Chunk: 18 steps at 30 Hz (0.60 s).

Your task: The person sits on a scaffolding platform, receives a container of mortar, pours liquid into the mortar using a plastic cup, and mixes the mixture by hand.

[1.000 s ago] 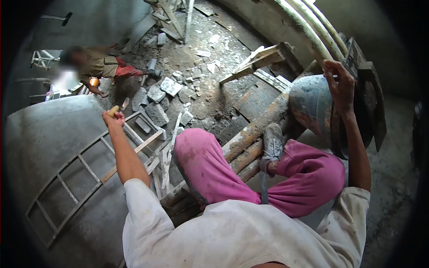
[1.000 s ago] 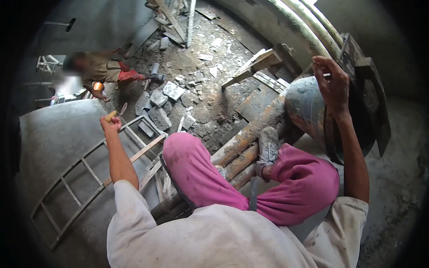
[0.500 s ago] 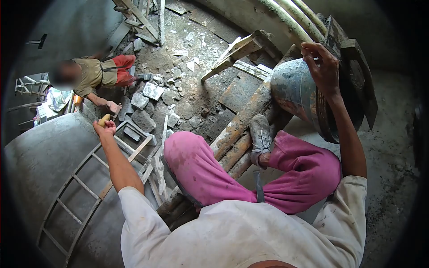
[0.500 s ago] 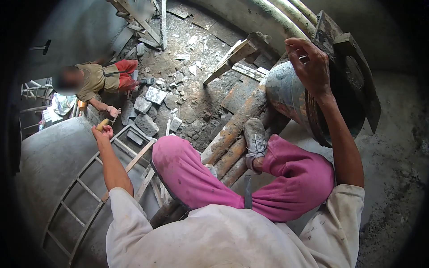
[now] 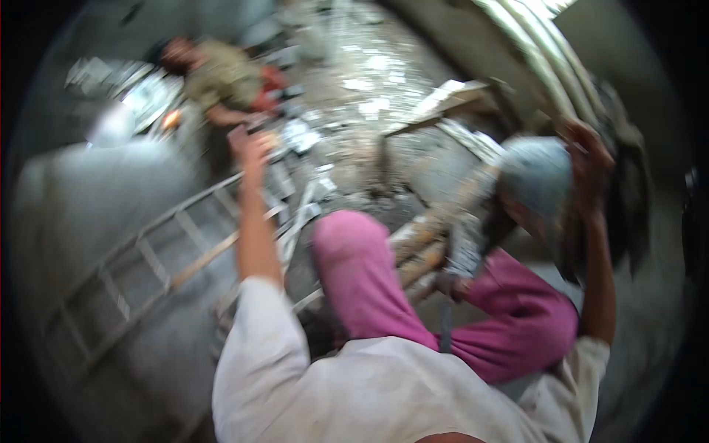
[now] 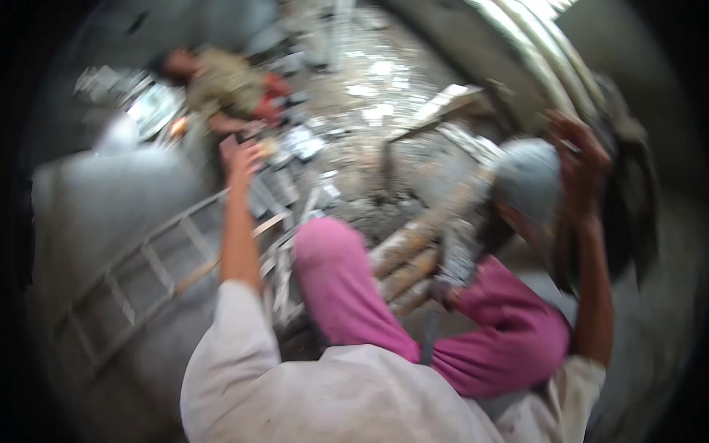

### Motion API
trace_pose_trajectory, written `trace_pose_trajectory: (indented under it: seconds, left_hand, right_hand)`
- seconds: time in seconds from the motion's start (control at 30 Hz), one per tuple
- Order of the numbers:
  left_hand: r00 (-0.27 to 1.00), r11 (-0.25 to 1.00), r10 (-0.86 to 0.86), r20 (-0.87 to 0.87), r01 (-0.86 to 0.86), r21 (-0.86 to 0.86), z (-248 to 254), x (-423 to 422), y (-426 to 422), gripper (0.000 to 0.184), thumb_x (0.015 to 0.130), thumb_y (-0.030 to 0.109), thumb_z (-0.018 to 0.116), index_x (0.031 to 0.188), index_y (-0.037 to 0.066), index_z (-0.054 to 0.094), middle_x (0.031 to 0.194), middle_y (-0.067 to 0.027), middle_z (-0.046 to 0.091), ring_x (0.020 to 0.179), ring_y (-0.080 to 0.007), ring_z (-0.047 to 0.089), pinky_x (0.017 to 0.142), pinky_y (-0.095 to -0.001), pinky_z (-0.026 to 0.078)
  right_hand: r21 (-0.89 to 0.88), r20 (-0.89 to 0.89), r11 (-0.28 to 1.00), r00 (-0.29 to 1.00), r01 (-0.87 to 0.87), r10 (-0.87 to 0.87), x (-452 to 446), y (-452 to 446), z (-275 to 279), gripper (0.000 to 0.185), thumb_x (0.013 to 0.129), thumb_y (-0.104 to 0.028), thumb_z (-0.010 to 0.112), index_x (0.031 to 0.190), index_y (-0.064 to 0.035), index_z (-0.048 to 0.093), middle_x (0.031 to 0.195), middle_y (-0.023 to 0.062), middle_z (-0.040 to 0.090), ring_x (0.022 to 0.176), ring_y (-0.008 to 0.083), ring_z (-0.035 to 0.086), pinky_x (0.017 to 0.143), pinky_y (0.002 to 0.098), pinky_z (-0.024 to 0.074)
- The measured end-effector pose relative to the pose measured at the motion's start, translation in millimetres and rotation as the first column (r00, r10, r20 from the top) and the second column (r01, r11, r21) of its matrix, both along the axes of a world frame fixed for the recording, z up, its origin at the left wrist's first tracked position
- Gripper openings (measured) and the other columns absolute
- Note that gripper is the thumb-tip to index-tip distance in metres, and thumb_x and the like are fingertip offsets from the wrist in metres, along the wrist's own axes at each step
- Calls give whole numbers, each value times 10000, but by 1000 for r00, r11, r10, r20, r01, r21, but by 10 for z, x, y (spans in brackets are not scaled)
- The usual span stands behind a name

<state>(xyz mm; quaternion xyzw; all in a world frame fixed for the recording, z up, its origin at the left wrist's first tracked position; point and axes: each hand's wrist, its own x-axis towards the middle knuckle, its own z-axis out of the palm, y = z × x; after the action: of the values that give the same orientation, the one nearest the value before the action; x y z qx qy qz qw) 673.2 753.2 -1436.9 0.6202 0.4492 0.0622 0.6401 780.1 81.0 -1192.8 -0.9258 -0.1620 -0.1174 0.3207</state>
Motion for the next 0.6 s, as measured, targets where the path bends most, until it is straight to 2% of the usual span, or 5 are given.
trace_pose_trajectory:
  seconds: [0.1,0.17,0.4,0.53,0.6]
  left_hand:
    - [989,966,-12,-146,50,254,452,173,-37,937,815,72,559,1572,150,12,787,-87,622,475,-176,598,362,-277,399]
    - [906,979,-17,-423,100,176,750,155,616,952,835,79,507,1563,264,-77,823,-72,675,586,-163,651,591,-419,533]
    - [550,839,-207,-809,526,143,1745,48,1041,823,873,141,589,1552,397,202,740,41,618,605,-84,593,691,-457,510]
    - [90,293,-837,-540,907,-304,376,573,-173,792,822,-4,606,1492,371,411,739,-30,602,598,-111,556,544,-347,489]
    - [-329,-190,-701,-632,941,-279,788,825,-1928,842,757,-44,624,1487,328,429,939,-123,686,770,-218,649,655,-409,563]
  right_hand:
    - [-29,-213,996,972,89,-93,51,-121,-49,250,936,-48,622,1182,-55,670,1064,87,723,939,158,696,799,300,561]
    - [-27,-182,998,982,53,-58,85,-133,-34,245,941,-54,620,1182,-49,667,1059,88,720,918,155,702,799,296,562]
    - [-122,-79,993,997,-1,-9,28,-58,22,232,931,-91,646,1160,-74,680,1017,73,724,900,135,691,769,298,555]
    - [-53,-74,999,997,14,-18,-9,72,77,183,922,-106,666,1100,-78,700,951,50,736,825,117,699,720,276,554]
    - [-33,-71,999,997,-2,0,2,57,49,185,915,-102,669,1096,-87,703,920,48,736,816,115,703,709,274,554]
